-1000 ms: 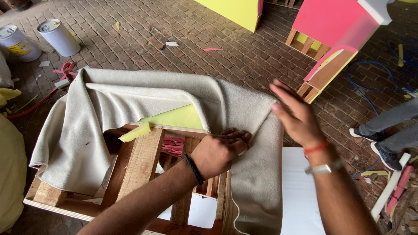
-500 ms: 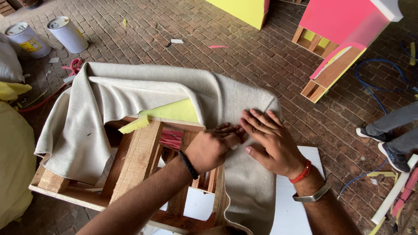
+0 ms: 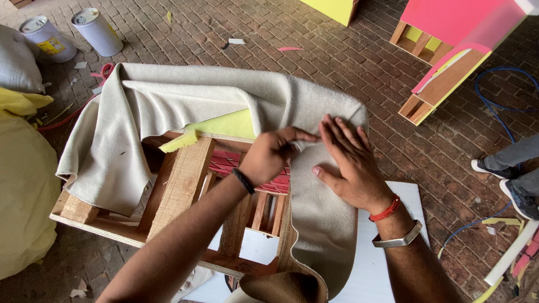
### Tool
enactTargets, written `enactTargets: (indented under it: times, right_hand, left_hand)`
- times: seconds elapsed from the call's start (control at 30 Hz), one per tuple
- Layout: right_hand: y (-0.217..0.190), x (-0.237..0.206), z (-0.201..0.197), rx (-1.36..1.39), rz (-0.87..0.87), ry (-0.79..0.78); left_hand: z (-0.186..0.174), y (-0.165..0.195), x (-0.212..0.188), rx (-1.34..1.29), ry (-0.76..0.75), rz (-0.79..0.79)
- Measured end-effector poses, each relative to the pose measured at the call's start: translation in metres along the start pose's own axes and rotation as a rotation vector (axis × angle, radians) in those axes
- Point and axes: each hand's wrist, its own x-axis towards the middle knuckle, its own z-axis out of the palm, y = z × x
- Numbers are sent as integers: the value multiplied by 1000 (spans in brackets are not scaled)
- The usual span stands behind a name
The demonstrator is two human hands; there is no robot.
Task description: The person staples beige fabric onto a wooden chair frame using a pneumatic staple gun, then trims excess fabric with scissors. They reload staples from a green bucket and continue securing the fabric around the chair's edges and corners.
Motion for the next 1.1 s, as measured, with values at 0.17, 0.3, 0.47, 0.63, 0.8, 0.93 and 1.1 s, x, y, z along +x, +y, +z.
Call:
enactTargets:
  times: [0.17, 0.3, 0.47, 0.63, 0.8, 0.93, 1.1]
  right_hand:
    - [-7, 2, 6, -4, 85, 68]
    - [-16, 0, 13, 43, 208, 190]
    - [-17, 4, 21, 110, 220, 207]
    - [-17, 7, 24, 297, 191, 281]
    - [-20, 13, 24, 687, 74, 381]
    - [-22, 17, 23, 622, 106, 363]
    - [-21, 9, 25, 575, 93, 341]
  left_hand:
    - [-21, 14, -8, 64, 356, -163]
    - [-19, 39, -42, 319, 106, -643]
    - [14, 44, -34, 557, -130, -625]
    - [23, 31, -21, 337, 205, -563]
    - [32, 20, -3, 201, 361, -522]
    - [39, 20, 7, 326, 368, -482]
    - [34, 22, -10, 195, 547, -527]
